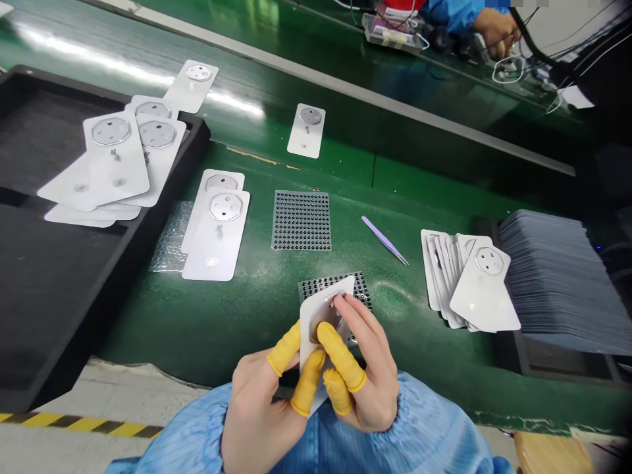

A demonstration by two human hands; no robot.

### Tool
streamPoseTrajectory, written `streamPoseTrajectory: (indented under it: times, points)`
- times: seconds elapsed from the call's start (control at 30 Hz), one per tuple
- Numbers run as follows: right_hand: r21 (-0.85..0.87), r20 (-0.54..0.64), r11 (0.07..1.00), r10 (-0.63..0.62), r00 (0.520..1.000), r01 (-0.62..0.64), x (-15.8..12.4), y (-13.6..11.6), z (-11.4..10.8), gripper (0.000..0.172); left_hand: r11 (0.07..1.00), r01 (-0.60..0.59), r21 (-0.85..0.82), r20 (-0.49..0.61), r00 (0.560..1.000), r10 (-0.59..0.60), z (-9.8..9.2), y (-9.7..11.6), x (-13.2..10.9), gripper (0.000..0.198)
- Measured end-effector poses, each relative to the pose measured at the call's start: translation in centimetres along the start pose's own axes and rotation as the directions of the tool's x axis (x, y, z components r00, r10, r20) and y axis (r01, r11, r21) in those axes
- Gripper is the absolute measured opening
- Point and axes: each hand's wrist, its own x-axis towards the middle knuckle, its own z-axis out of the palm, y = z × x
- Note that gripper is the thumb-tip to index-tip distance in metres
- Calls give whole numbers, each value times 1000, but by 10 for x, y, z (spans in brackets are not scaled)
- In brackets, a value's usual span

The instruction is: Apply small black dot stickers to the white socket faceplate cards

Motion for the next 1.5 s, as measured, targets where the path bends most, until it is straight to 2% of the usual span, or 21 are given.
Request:
streamPoseTrajectory:
  times: [0.1,0.27,0.37,0.43,0.47,0.5,0.57,0.63,0.67,0.7,0.77,0.87,0.93,1.03,1.17,1.23,1.3,1.33,1.4,1.47,1.5]
  points:
    - [-73,19,997,11,1000,-9,1,-6,-1,38,999,-37,-23,14,999,37,-1,2,4,13]
    - [-290,105,956,83,991,-50,-5,-16,2,40,996,-78,-31,25,997,79,-1,-1,8,21]
    - [-167,171,985,81,982,-53,-9,-11,5,48,995,-48,-87,8,999,49,1,-4,6,21]
    - [15,130,995,98,987,-101,-11,-3,7,50,978,58,-200,7,998,-58,3,-5,4,21]
    - [111,74,981,149,986,-157,-11,0,8,51,944,147,-297,48,989,-139,4,-5,4,22]
    - [207,4,950,237,972,-232,-10,3,8,52,880,247,-405,117,969,-219,5,-5,4,23]
    - [425,-63,812,467,882,-400,-5,7,9,57,684,434,-586,290,901,-323,7,-5,7,25]
    - [613,67,577,642,764,-539,2,7,8,57,515,532,-671,407,846,-344,7,-6,13,26]
    - [664,165,459,681,714,-591,6,7,8,52,477,541,-692,421,840,-342,7,-6,16,25]
    - [687,256,360,693,674,-630,9,6,7,46,465,542,-700,423,840,-340,6,-6,19,24]
    - [706,341,257,694,634,-660,13,5,6,37,492,549,-675,407,834,-372,6,-6,25,18]
    - [745,358,215,670,650,-632,14,3,7,38,570,588,-574,367,807,-464,6,-5,28,14]
    - [750,370,196,667,646,-632,13,2,9,42,652,572,-497,321,820,-474,8,-5,27,18]
    - [733,316,243,705,634,-635,11,1,12,44,747,495,-444,300,867,-397,11,-10,23,15]
    - [701,282,339,676,680,-628,4,14,15,46,768,465,-441,349,877,-330,17,-22,23,17]
    - [695,265,368,667,696,-618,-1,22,14,49,804,411,-430,360,895,-265,22,-25,26,15]
    - [676,228,412,673,704,-612,-5,27,10,45,842,348,-412,365,910,-197,28,-24,28,10]
    - [646,199,454,677,709,-614,-7,27,8,41,864,312,-396,361,918,-166,31,-21,29,8]
    - [512,107,600,666,738,-615,-9,29,-1,40,914,212,-347,357,931,-80,36,-12,31,8]
    - [329,4,736,626,780,-592,-12,39,-17,41,956,61,-289,387,920,59,36,-1,36,12]
    - [252,-41,771,613,789,-585,-14,49,-29,38,968,-24,-251,409,904,128,34,5,41,14]
